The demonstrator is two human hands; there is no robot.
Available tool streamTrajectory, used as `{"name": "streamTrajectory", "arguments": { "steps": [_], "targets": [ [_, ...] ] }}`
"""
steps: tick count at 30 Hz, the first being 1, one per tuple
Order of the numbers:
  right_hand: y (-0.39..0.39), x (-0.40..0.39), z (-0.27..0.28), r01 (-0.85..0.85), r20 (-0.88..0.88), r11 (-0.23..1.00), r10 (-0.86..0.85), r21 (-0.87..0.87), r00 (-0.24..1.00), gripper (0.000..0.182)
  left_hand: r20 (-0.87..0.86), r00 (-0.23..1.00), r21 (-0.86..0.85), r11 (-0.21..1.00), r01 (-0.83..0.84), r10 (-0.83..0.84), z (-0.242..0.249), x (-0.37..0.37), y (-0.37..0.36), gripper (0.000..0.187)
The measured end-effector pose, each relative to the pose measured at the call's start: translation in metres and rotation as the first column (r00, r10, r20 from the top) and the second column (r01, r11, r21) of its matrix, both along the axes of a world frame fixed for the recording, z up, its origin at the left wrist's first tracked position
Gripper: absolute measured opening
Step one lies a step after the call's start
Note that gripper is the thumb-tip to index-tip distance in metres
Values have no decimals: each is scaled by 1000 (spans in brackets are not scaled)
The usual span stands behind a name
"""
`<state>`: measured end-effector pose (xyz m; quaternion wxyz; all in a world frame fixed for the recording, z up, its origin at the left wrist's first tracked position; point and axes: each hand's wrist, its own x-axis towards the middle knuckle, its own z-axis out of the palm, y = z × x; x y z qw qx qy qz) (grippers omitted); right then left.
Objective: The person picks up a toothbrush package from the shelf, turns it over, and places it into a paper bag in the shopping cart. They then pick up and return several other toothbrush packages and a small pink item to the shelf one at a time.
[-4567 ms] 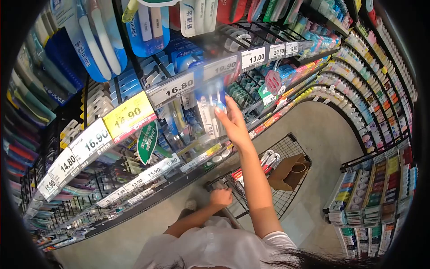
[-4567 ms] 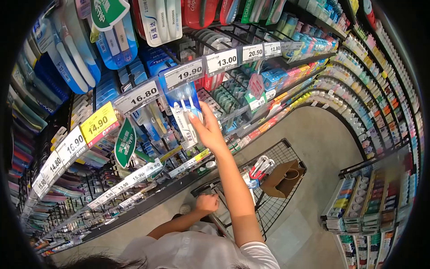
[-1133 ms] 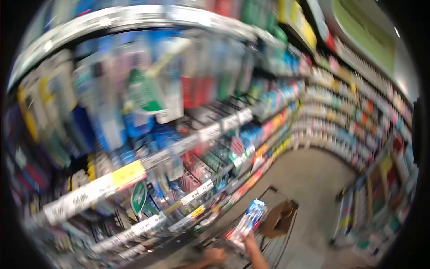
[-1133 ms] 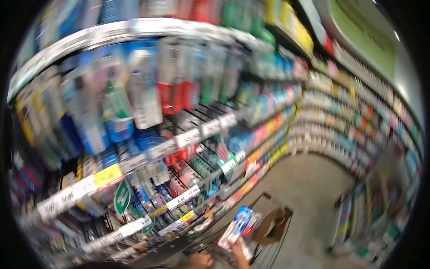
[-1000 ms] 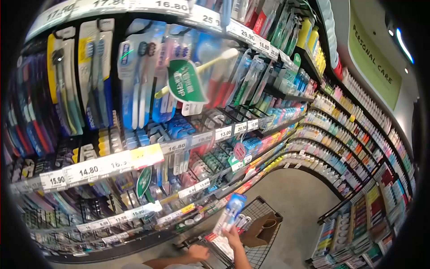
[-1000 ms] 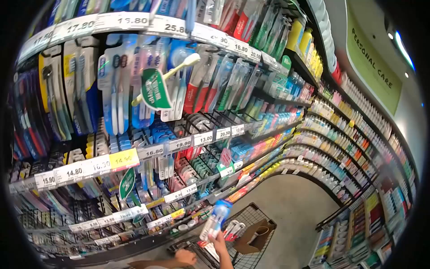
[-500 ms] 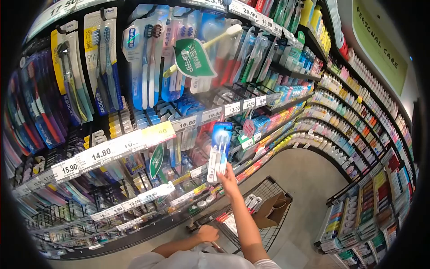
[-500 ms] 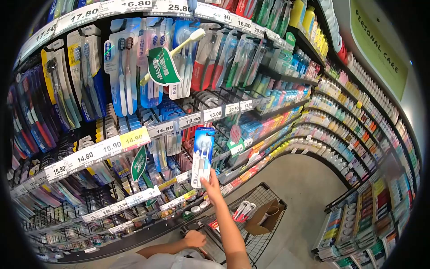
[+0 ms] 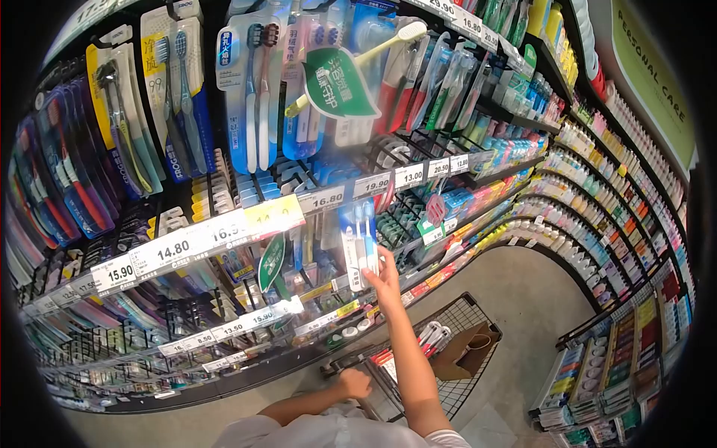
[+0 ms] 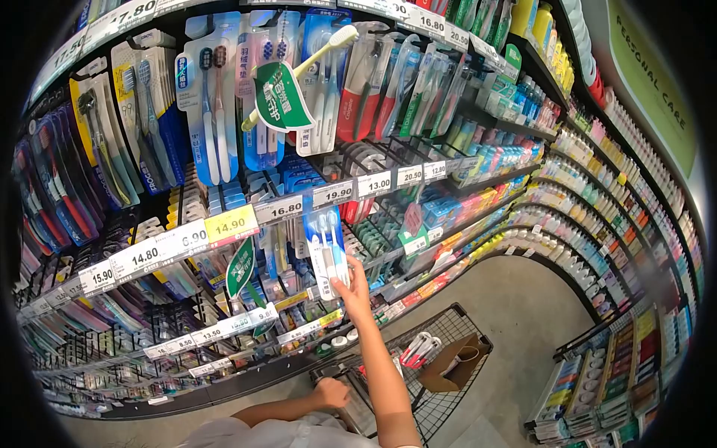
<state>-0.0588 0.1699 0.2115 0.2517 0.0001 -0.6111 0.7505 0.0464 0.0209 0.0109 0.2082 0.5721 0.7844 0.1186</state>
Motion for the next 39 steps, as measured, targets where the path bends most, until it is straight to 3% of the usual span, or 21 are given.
{"name": "streamTrajectory", "arguments": {
  "steps": [14,20,26,31,37,39],
  "targets": [
    [-5,-23,9,21,-27,1000,-21,4,999,48,40,999,-63,998,-5,8,10,-1,1,33],
    [1,-60,-4,67,32,997,-66,-31,997,44,-18,1000,-56,998,8,-9,-11,1,4,34],
    [-3,-74,-22,44,23,992,-42,-115,999,36,-48,998,-19,999,-50,49,-26,3,0,30],
    [-6,-71,-13,37,-4,991,-38,-128,999,28,-31,999,62,998,-4,5,-21,3,-2,29],
    [-6,-67,-19,115,15,991,-114,-63,993,21,-16,1000,36,999,-6,6,-10,1,-1,29],
    [-2,-71,-29,229,-5,973,-229,40,973,21,-11,1000,37,999,-11,12,-12,2,0,29]
  ]
}}
